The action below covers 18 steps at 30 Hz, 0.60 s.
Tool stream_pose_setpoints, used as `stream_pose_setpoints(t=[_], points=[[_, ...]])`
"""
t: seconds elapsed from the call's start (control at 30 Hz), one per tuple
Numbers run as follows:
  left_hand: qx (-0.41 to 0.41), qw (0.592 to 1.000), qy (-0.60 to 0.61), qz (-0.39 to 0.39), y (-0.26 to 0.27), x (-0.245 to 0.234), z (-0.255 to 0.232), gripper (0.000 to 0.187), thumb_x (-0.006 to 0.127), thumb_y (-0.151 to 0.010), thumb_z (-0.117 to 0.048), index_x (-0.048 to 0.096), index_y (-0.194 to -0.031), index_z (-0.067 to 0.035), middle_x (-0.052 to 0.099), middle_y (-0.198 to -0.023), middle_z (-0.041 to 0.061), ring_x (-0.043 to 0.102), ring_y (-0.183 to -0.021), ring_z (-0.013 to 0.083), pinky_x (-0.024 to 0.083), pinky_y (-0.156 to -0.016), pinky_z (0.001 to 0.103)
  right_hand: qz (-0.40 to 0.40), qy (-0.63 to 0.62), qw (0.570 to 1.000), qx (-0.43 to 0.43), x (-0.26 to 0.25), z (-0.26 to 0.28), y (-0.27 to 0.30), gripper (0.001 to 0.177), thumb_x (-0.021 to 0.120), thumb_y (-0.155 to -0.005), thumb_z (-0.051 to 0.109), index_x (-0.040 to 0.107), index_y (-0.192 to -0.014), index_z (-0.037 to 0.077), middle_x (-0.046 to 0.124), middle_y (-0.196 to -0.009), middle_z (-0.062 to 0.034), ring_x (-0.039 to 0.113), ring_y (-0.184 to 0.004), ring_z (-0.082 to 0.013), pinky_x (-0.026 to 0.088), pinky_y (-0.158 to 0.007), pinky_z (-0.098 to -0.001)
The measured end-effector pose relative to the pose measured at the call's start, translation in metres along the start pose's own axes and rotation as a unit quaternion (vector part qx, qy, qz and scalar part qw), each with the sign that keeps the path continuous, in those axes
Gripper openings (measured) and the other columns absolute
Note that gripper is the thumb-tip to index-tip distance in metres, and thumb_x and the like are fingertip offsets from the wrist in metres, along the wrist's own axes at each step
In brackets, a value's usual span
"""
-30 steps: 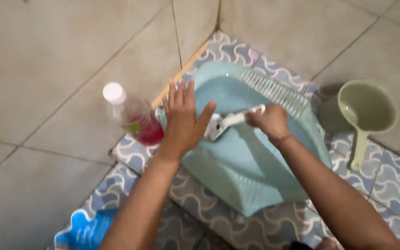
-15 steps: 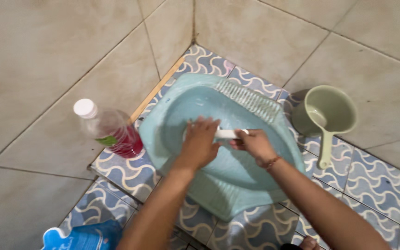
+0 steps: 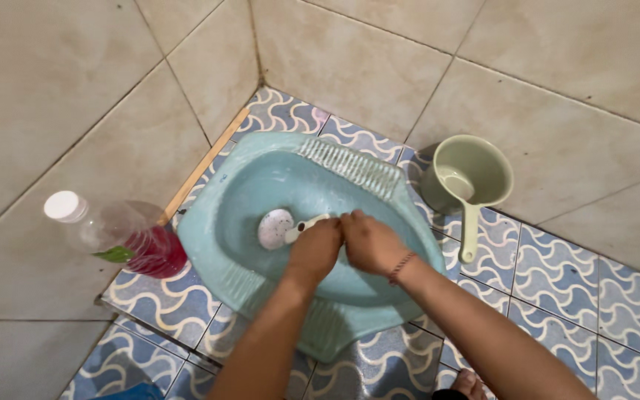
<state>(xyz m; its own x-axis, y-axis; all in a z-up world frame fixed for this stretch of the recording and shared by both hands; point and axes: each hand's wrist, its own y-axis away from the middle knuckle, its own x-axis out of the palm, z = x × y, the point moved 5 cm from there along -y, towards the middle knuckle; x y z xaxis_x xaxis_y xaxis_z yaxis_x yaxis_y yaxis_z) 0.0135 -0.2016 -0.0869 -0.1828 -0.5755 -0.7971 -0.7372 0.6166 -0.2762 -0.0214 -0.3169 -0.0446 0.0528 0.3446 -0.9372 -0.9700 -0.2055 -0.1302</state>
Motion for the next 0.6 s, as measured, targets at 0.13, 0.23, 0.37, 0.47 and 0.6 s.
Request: stream_pose_setpoints(t=[0.13, 0.23, 0.37, 0.47, 0.6], points=[[-0.031, 0.999, 0.007, 0.008, 0.004, 0.0, 0.019, 0.019, 0.055, -0.091, -0.007, 0.069, -0.104, -0.004, 0.071, -0.109, 0.016, 0.068, -0.101, 0.0363, 0.054, -0.084, 0.047, 0.096, 0.037, 0.995, 0.002, 0.015, 0.0, -0.016, 0.041, 0.055, -0.089, 0.01, 0.055, -0.129, 0.0, 0.07, -0.093, -0.0249, 0.069, -0.083, -0.0442, 0.056, -0.071, -0.0533], [0.026, 0.997, -0.014, -0.068, 0.012, -0.028, 0.022, 0.035, 0.061, -0.082, -0.005, 0.066, -0.116, -0.001, 0.07, -0.113, 0.02, 0.067, -0.104, 0.0388, 0.054, -0.086, 0.048, 0.025, 0.114, 0.992, -0.048, 0.017, 0.003, -0.032, 0.039, 0.055, -0.089, 0.011, 0.059, -0.127, 0.004, 0.069, -0.088, -0.0232, 0.07, -0.073, -0.0411, 0.057, -0.063, -0.051], [0.011, 0.986, -0.048, -0.161, 0.009, -0.093, 0.031, 0.051, 0.076, -0.073, -0.012, 0.065, -0.122, 0.0, 0.07, -0.115, 0.021, 0.067, -0.106, 0.0406, 0.054, -0.087, 0.047, 0.001, 0.178, 0.984, -0.001, 0.024, 0.007, -0.056, 0.021, 0.052, -0.098, 0.015, 0.065, -0.112, 0.005, 0.071, -0.087, -0.0172, 0.072, -0.075, -0.0339, 0.058, -0.063, -0.0456], [-0.034, 0.984, -0.061, -0.164, 0.019, -0.134, 0.043, 0.05, 0.078, -0.077, -0.013, 0.066, -0.124, -0.002, 0.07, -0.115, 0.019, 0.067, -0.105, 0.0396, 0.055, -0.089, 0.046, 0.023, 0.17, 0.985, 0.023, 0.034, 0.022, -0.055, 0.022, 0.052, -0.095, 0.015, 0.066, -0.109, 0.005, 0.071, -0.084, -0.0171, 0.072, -0.07, -0.0347, 0.058, -0.057, -0.0467], [-0.075, 0.98, -0.079, -0.166, 0.031, -0.157, 0.055, 0.05, 0.079, -0.079, -0.017, 0.066, -0.126, -0.003, 0.07, -0.116, 0.02, 0.067, -0.103, 0.0403, 0.055, -0.087, 0.046, 0.06, 0.14, 0.988, 0.019, 0.055, 0.043, -0.051, 0.027, 0.051, -0.095, 0.015, 0.064, -0.113, 0.001, 0.073, -0.083, -0.0171, 0.074, -0.072, -0.0348, 0.059, -0.055, -0.0463]])
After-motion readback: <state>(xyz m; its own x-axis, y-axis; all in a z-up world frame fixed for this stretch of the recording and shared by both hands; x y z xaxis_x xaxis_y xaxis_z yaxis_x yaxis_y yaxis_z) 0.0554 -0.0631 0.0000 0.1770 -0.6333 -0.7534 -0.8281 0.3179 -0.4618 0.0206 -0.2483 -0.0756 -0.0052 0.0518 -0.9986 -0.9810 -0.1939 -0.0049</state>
